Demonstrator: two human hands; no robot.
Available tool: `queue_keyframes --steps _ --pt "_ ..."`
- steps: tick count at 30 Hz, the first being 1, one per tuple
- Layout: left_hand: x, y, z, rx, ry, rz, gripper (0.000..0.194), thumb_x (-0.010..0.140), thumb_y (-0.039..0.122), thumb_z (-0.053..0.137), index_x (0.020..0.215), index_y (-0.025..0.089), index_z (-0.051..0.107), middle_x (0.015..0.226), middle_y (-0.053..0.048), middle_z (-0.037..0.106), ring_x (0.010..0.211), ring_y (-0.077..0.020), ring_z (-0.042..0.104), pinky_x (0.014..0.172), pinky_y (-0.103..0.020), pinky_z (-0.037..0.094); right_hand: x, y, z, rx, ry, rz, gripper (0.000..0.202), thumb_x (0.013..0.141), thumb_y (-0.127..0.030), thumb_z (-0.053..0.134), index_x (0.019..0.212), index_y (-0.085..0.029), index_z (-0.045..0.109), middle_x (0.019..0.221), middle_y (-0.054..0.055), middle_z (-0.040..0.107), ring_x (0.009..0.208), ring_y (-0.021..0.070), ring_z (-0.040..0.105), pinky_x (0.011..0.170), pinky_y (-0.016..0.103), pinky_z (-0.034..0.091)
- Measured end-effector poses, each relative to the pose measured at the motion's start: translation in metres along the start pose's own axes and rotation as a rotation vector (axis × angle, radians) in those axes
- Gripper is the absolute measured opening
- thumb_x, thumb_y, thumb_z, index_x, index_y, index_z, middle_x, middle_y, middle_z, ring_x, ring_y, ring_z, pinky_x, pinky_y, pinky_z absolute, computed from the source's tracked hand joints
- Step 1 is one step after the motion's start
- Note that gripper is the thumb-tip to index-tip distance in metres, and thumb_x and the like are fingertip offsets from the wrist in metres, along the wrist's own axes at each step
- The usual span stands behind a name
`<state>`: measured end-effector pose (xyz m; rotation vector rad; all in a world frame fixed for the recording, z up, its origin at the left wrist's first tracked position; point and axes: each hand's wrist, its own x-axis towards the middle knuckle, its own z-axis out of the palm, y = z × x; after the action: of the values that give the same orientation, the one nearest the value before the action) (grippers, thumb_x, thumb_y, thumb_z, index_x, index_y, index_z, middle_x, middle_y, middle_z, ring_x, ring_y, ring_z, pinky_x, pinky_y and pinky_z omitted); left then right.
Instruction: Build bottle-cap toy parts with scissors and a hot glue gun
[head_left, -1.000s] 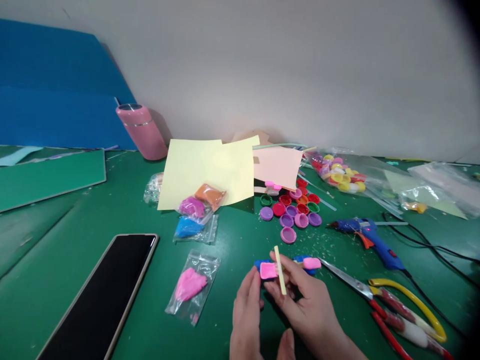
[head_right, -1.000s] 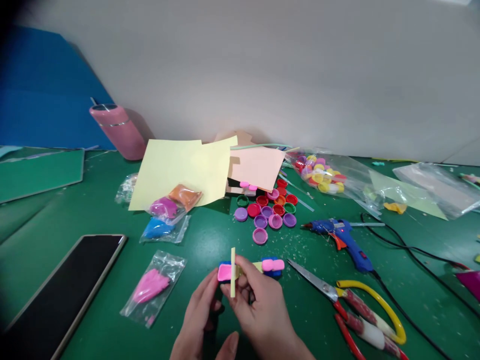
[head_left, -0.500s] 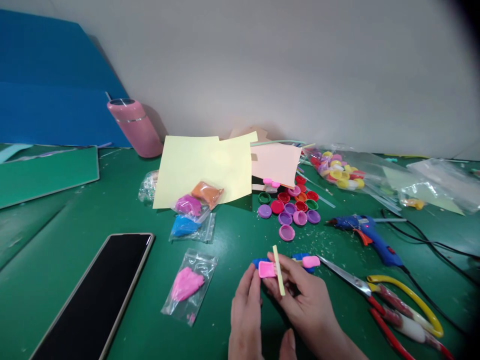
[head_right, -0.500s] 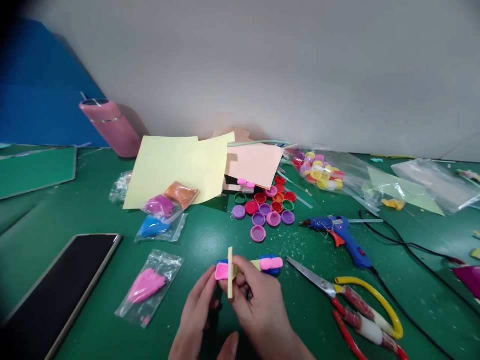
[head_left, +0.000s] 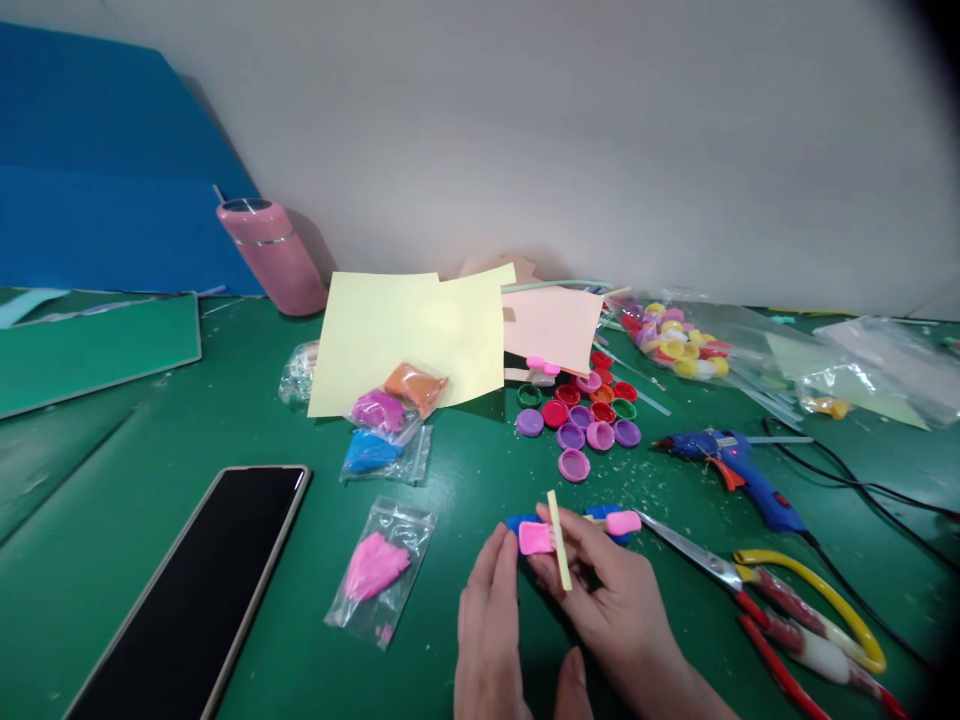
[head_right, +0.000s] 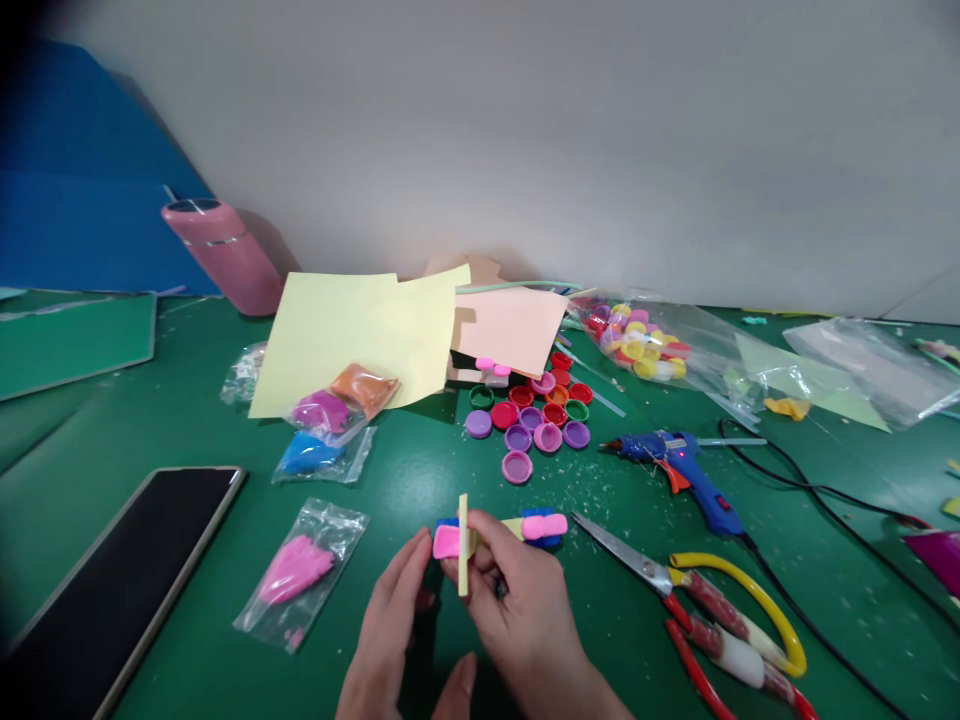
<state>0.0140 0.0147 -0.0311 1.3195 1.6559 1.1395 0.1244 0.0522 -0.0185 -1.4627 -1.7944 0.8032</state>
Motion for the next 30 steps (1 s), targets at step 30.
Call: queue_keyframes --steps 30 --pt "0.0 0.01 -0.003 -0.006 -0.017 0.016 0.058 0.063 0.029 0.056 0.12 0.023 0.047 0.104 -0.012 0.06 0.096 -0.0348 0.055 0.062 -0.044 0.049 -0.002 -0.001 0.0 0.041 -0.012 0.013 0.032 0.08 -0.026 0.052 0.111 -0.021 0.056 0.073 -0.001 0.068 0.053 0.0105 0.06 0.047 0.015 0.047"
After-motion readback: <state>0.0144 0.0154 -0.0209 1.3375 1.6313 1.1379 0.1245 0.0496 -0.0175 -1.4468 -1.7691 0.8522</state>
